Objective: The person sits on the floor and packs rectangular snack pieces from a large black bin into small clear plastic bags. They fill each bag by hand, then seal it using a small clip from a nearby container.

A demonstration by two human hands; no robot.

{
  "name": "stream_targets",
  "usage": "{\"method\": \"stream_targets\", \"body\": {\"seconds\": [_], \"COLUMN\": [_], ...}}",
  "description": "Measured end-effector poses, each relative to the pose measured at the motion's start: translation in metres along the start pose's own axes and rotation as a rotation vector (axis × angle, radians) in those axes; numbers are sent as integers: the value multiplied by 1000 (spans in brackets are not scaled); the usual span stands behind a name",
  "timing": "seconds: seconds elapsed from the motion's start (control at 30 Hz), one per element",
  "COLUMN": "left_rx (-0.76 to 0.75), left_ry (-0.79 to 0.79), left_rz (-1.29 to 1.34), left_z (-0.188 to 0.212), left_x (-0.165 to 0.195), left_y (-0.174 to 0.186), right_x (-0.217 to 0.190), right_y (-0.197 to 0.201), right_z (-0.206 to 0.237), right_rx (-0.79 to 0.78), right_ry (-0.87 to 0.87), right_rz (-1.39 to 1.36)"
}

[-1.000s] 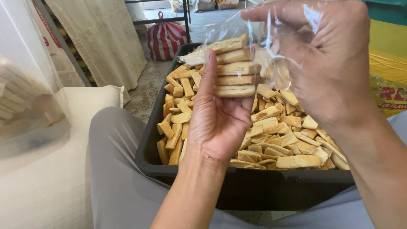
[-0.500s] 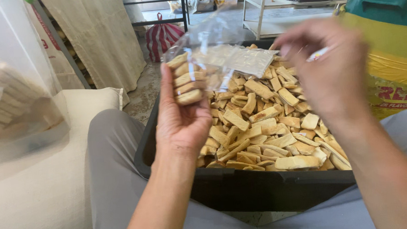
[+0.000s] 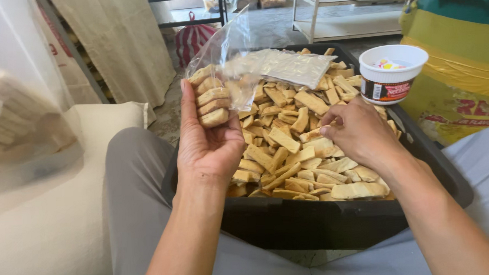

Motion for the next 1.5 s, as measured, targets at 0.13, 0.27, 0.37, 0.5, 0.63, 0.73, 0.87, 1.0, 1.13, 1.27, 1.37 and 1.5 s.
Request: {"method": "stream_targets", "body": {"seconds": [0.13,0.27,0.37,0.5,0.63,0.73,0.87,1.0,1.13,1.27,1.37,1.5], "left_rx": [13,82,91,-20,-92,-20,-25,202,199,-17,114,-5], "left_ry": [-14,-41,-58,1,51,-5,-2,-68,-60,37,0,88], "left_rz": [13,-15,-26,11,61,-13,2,-9,17,134,89,94], "left_z": [0,1,2,-1,-4,-3,-1,2,-3,-7,1,8], "left_x": [-3,0,3,-2,-5,0,-3,-2,0,-14,-31,-55], "left_y": [2,4,3,2,4,8,4,19,23,6,3,-18], "right_x": [6,-5,-25,-57,-68,-52,-48,-37,-50,-69,-94,-117], "right_y": [-9,1,7,-10,-9,-8,19,80,130,126,120,111], "right_z": [0,2,-3,-18,-16,-14,-1,18,42,60,81,95], "right_rx": [-140,-93,-16,-101,-42,-190,-80,168,235,240,471,717], "right_ry": [-35,-3,62,207,343,190,242,280,585,714,838,921], "right_rz": [-282,-245,-35,102,77,-131,-386,-853,-986,-1147,-734,-352]}}
Point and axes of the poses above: each hand's wrist, its own z-axis away from the middle knuckle, its own y-axis out of the back of the hand, x = y × z, the point moved 6 cm from there along -z, towards the middle knuckle, and after that the axes turned 12 degrees about -x, right-handed, at the moved point
